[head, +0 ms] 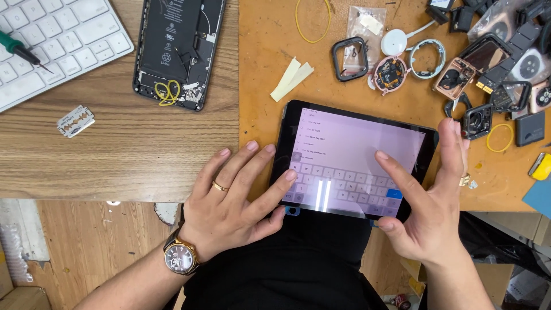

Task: Testing and navigating various functions and settings on a tablet and a smartphone at a repair station.

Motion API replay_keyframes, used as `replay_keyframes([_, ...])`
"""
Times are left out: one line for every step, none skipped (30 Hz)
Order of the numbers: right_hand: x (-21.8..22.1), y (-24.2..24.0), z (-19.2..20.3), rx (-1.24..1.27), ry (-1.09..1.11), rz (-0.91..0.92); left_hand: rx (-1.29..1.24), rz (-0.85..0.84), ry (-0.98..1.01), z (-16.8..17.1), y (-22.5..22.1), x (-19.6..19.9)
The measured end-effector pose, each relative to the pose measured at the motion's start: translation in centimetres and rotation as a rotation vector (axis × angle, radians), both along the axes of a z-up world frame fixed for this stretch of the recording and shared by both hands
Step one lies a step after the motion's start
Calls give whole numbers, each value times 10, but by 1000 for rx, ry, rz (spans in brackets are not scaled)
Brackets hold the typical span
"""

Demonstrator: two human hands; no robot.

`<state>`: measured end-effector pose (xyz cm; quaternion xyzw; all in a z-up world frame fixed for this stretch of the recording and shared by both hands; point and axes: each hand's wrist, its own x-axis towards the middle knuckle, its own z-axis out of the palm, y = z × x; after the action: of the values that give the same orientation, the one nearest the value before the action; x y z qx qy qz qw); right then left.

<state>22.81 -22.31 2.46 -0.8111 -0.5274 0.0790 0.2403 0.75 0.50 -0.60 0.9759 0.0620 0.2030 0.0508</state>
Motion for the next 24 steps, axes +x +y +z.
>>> replay_keyframes([1, 0, 0, 5, -7, 25, -6, -4, 4, 0, 0, 0])
replay_keyframes([1, 0, -1, 8, -14, 50, -13, -9, 9, -1, 0, -1])
replay_keyframes([1, 0, -1, 8, -13, 53, -13, -6, 9, 0, 1, 0])
replay_keyframes([2, 0, 0, -4, -17, 56, -12, -2, 0, 1, 1, 1])
replay_keyframes([2, -1, 0, -15, -21, 60, -10, 1, -9, 2, 1, 2])
replay_keyframes([2, 0, 0, -16, -20, 62, -11, 3, -8, 1, 1, 1])
replay_keyframes([2, 1, 0, -27, -37, 61, -5, 5, -7, 1, 1, 1])
replay_keyframes([2, 2, 0, -38, -54, 58, 1, 6, -7, 0, 1, 1])
replay_keyframes([2, -1, -1, -39, -53, 58, 0, 6, -5, 0, 1, 1])
replay_keyframes([2, -3, -3, -6, -19, 34, 3, 1, 1, 0, 1, 1])
replay_keyframes([3, -5, -5, 27, 15, 9, 6, -3, 7, 0, 1, 0])
replay_keyframes([4, -6, -5, 27, 18, 9, 6, -3, 10, 0, 1, 0])
replay_keyframes([6, -6, -5, 88, 26, 13, 6, -8, 3, -1, 2, 0])
replay_keyframes([7, -5, -6, 152, 35, 18, 9, -12, -3, -1, 2, 0])
replay_keyframes([7, -5, -6, 154, 39, 19, 11, -11, 1, -1, 2, -1])
replay_keyframes([7, -5, -6, 162, 40, 10, 10, -17, -1, -1, 2, -2])
replay_keyframes([7, -5, -6, 170, 42, 1, 9, -23, -2, -2, 2, -2])
replay_keyframes([7, -5, -5, 171, 45, -2, 9, -26, 1, -1, 2, -1])
replay_keyframes([7, -5, -5, 166, 44, -7, -3, -25, -3, -1, 2, -1])
replay_keyframes([7, -5, -5, 163, 42, -12, -14, -23, -8, 0, 2, -1])
replay_keyframes([8, -6, -5, 165, 45, -15, -12, -26, -5, 0, 2, -1])
replay_keyframes([8, -7, -5, 163, 48, -14, -16, -25, -1, 0, 2, -1])
replay_keyframes([9, -7, -5, 162, 52, -12, -19, -25, 2, 0, 2, -1])
replay_keyframes([8, -7, -5, 164, 55, -15, -17, -27, 5, -1, 1, -1])
